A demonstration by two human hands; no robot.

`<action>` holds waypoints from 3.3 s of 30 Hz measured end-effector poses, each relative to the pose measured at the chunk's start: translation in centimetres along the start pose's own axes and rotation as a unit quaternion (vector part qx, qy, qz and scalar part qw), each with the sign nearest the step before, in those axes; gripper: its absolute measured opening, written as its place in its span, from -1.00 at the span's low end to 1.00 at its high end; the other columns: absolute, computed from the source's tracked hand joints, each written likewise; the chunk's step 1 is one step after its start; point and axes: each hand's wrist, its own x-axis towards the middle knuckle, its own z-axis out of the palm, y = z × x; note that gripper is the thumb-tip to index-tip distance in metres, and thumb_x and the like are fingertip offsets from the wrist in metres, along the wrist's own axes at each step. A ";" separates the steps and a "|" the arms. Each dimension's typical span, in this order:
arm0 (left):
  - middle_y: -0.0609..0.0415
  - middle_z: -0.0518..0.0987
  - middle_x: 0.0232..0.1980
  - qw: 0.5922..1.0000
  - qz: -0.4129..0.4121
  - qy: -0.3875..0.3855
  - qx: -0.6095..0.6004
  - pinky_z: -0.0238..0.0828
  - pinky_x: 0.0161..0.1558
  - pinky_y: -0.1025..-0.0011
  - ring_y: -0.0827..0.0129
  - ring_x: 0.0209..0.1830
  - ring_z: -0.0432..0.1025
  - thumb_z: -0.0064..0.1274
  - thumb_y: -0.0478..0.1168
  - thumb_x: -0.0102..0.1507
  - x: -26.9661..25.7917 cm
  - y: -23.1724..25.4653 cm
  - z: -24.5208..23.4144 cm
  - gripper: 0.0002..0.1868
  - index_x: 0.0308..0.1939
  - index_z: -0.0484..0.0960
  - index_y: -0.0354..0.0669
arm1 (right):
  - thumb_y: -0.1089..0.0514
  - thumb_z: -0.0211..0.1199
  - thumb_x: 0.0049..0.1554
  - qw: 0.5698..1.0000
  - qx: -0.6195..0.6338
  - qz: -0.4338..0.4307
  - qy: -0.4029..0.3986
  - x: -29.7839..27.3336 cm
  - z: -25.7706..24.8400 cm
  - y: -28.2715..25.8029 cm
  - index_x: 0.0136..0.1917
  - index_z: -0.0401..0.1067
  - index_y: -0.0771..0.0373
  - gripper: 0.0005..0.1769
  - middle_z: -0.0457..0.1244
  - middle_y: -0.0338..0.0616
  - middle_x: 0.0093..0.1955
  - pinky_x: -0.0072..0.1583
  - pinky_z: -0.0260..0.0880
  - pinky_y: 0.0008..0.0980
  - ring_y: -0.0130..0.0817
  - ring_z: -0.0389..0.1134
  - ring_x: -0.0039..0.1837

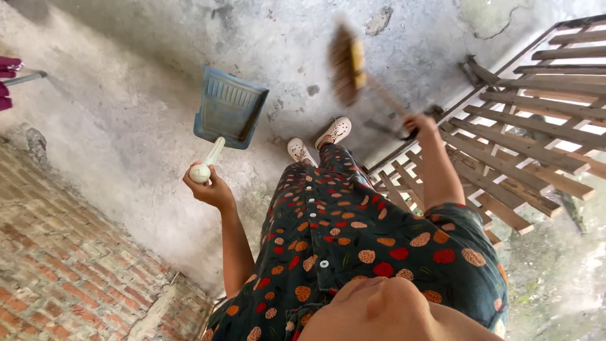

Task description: The person sweeps a concrete floor using a broom and dustpan, gathering debris into the dustpan and then emptying it into a nearby bin. The person moves around the room to collect scattered items and continues sweeping different areas.

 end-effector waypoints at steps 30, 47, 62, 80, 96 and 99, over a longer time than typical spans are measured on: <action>-0.12 0.65 -0.07 0.995 0.067 -0.065 -0.025 0.51 -0.01 -0.04 -0.06 0.00 0.55 0.29 -0.50 0.15 0.1 5.5 11.1 -0.57 0.03 0.48 -0.25 | 0.23 0.46 -0.04 0.981 -0.171 -0.077 0.057 5.8 -2.3 2.2 -0.26 0.59 0.22 -0.93 0.35 0.02 -0.36 -0.32 0.43 -0.36 -0.34 0.40 -0.34; -0.17 0.68 -0.09 0.988 0.092 -0.112 -0.061 0.50 0.02 0.06 -0.08 -0.02 0.56 0.30 -0.47 0.15 9.3 9.4 25.7 -0.59 0.03 0.51 -0.30 | 0.25 0.10 0.10 0.975 0.216 -0.056 0.008 -5.7 17.3 -18.8 -0.20 0.43 0.47 -0.80 0.09 -0.17 -0.56 -0.46 0.17 -0.63 -0.56 0.10 -0.56; -0.18 0.66 -0.07 0.981 0.152 -0.117 -0.003 0.48 0.06 0.00 -0.23 0.00 0.54 0.32 -0.37 0.16 21.7 11.5 39.1 -0.61 0.04 0.57 -0.20 | 0.29 0.20 0.11 0.971 0.155 0.008 0.181 21.9 2.7 -15.8 -0.06 0.58 0.40 -0.81 0.37 0.16 -0.29 -0.33 0.47 -0.62 -0.45 0.41 -0.42; -0.08 0.68 -0.07 0.981 0.121 -0.153 -0.015 0.51 -0.01 0.11 -0.02 0.00 0.58 0.29 -0.42 0.14 22.3 23.3 55.7 -0.59 0.03 0.52 -0.23 | 0.38 0.07 0.25 0.827 0.542 0.001 -0.149 15.5 10.0 -44.0 0.04 0.22 0.26 -0.88 -0.02 -0.54 -0.31 -0.44 -0.01 -0.99 -0.93 0.00 -0.42; -0.12 0.65 -0.09 0.972 0.125 -0.181 -0.077 0.43 0.14 0.12 -0.04 0.02 0.55 0.29 -0.50 0.14 20.2 32.2 67.3 -0.61 -0.01 0.52 -0.29 | 0.33 0.28 0.06 0.878 0.297 0.029 0.374 24.1 -8.3 -39.8 -0.34 0.41 0.45 -0.82 0.16 -0.06 -0.61 -0.57 0.18 -0.29 -0.44 0.19 -0.62; -0.13 0.65 -0.07 0.969 0.129 -0.196 -0.083 0.43 0.15 0.14 -0.01 0.05 0.55 0.29 -0.51 0.14 20.1 33.6 68.4 -0.61 0.00 0.51 -0.30 | 0.33 0.25 0.09 0.889 0.281 -0.030 0.361 24.3 -4.6 -41.8 -0.28 0.45 0.47 -0.85 0.19 0.08 -0.60 -0.55 0.32 -0.11 -0.21 0.28 -0.61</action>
